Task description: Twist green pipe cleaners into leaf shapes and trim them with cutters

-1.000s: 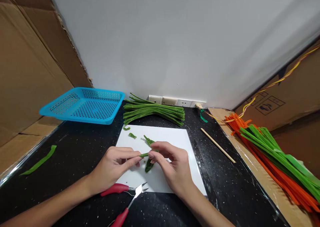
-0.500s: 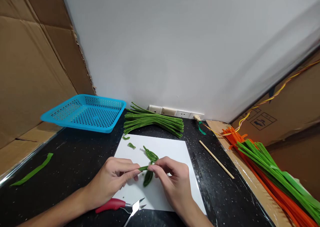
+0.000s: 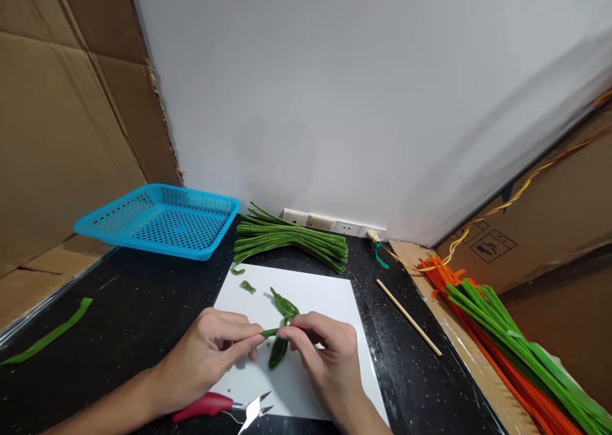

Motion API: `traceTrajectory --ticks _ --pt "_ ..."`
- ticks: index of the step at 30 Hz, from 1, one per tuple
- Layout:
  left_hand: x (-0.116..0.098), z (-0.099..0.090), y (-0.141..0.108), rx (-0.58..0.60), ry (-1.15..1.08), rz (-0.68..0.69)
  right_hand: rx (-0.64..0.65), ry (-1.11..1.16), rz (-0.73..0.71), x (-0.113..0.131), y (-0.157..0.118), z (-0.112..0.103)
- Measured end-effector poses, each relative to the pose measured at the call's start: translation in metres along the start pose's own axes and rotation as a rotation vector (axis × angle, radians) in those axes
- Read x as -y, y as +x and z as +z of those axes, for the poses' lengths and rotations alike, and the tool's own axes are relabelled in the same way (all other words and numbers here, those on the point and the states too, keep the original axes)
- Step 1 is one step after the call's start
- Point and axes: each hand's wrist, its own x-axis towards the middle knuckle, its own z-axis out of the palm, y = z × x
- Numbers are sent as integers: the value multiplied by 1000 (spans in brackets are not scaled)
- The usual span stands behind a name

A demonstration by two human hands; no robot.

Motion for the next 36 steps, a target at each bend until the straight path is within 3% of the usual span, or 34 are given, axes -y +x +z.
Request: traceTrajectory --ticks 14,20,28,36 --pt "-2 -3 0 81 -45 15 53 -146 -220 -4 1 -9" --pt "-2 -3 1 58 -23 25 110 -144 -121 -10 -4 -12" --pt "-2 -6 2 66 -23 7 84 -112 -190 -8 0 -9" --pt "-4 -8 3 55 -10 19 118 -109 -143 -14 -4 -9"
